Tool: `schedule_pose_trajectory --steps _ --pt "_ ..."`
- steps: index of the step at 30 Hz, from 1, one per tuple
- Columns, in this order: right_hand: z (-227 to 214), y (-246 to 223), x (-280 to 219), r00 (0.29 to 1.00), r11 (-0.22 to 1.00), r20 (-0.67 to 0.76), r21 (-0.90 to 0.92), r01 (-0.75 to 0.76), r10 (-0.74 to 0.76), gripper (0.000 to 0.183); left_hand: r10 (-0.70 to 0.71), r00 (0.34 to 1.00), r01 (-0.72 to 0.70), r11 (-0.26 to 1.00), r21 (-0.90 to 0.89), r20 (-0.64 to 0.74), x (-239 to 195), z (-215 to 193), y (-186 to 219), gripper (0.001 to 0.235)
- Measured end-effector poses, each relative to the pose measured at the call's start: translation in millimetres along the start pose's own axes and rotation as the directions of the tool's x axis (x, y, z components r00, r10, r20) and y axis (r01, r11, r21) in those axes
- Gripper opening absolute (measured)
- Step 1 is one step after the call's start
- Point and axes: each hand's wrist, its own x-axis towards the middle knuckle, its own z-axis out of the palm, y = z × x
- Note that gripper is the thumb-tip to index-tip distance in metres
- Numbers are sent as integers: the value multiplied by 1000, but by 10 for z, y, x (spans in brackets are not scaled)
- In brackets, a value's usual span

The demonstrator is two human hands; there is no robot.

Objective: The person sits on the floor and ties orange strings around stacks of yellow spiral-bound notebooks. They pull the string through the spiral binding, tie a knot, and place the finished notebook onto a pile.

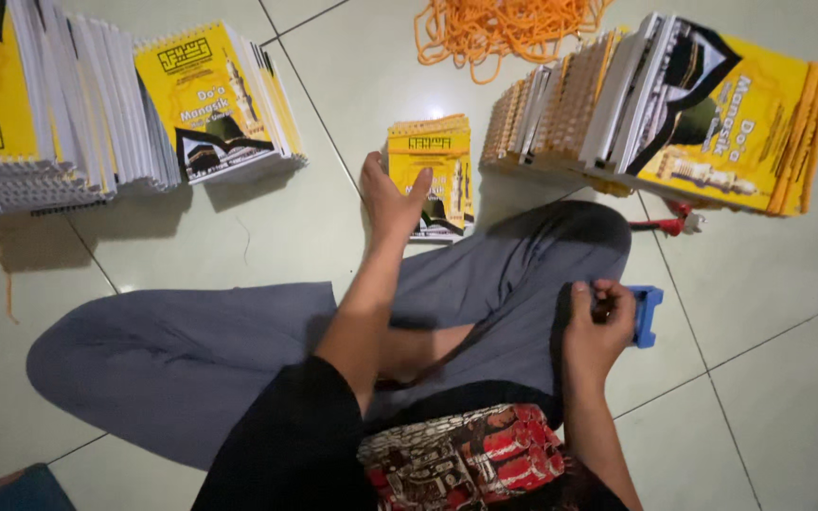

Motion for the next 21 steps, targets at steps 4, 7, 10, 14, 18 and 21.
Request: schedule_pose_trajectory --steps 4,7,10,14,18,21 --pt "7 -244 -39 906 914 176 -59 400 -385 9 -142 985 148 987 -58 93 -155 -13 464 80" --pt "529 -935 126 784 874 386 237 425 -486 27 -161 982 164 986 -20 97 -36 31 296 81" --pt "1291 -1190 394 728 988 668 103 116 -155 78 -192 975 197 979 -41 110 -76 -76 566 77" --pt "1892 -889 525 687 992 727 -88 92 1 100 -245 965 246 969 9 92 55 14 451 83" --pt "1897 -804 613 695 997 718 67 -28 -28 82 -282 950 285 958 -8 132 128 -44 610 75" --pt "1933 -883 641 687 981 726 134 -142 0 77 -281 956 281 960 14 87 242 29 491 66"
